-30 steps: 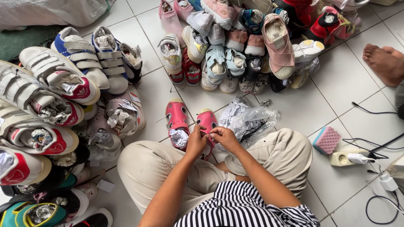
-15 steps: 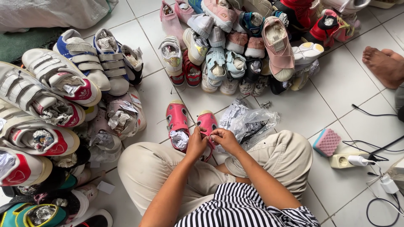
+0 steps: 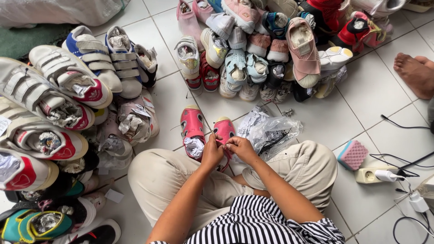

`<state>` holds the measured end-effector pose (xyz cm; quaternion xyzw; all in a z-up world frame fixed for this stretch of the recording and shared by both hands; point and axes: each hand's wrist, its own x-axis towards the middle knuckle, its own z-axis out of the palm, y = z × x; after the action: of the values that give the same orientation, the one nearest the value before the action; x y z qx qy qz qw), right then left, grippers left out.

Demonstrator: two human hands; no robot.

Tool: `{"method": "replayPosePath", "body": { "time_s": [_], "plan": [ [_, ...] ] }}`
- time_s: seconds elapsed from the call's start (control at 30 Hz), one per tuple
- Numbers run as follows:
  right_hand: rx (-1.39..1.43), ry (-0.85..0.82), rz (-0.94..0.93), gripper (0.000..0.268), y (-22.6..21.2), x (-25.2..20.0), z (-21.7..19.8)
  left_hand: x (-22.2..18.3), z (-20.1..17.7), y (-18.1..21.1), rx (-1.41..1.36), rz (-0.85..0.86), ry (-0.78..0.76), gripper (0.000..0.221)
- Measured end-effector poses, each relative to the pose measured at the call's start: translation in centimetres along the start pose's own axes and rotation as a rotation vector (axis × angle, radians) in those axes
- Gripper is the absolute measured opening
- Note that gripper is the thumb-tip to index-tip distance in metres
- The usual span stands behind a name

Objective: The person is sitting on the floor, surrounded by many shoes, and is busy pairing them up by taking them out of plastic bags and matching them.

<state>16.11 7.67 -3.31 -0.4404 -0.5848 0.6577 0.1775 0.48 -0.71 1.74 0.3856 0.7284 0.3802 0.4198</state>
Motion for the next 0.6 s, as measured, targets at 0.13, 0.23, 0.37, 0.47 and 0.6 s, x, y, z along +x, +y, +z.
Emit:
{"method": "replayPosePath", "body": {
  "time_s": [0.13,0.23,0.37,0.47,0.6],
  "plan": [
    [-0.022,0.005,-0.015,0.010,-0.1,-0.1,0.2,-0.3,-0.4,0.7,-0.021,-0.023,0.014,0.025],
    [-0.230,0.081,-0.063,0.008,-1.4,-0.6,0.4,0.0,-0.1,0.2,-0.009,-0.023,0.008,0.026],
    [-0.325,0.136,-0.093,0.008,-1.3,-1.0,0.9,0.1,0.2,-0.2,-0.015,-0.034,0.022,0.022],
    [-0.363,0.164,-0.123,0.008,-1.7,-1.2,1.2,0.1,0.1,-0.3,-0.042,-0.058,0.035,0.021],
    [-0.369,0.164,-0.110,0.010,-1.8,-1.2,1.3,0.2,-0.2,-0.3,-0.061,-0.053,0.038,0.022]
  ]
}}
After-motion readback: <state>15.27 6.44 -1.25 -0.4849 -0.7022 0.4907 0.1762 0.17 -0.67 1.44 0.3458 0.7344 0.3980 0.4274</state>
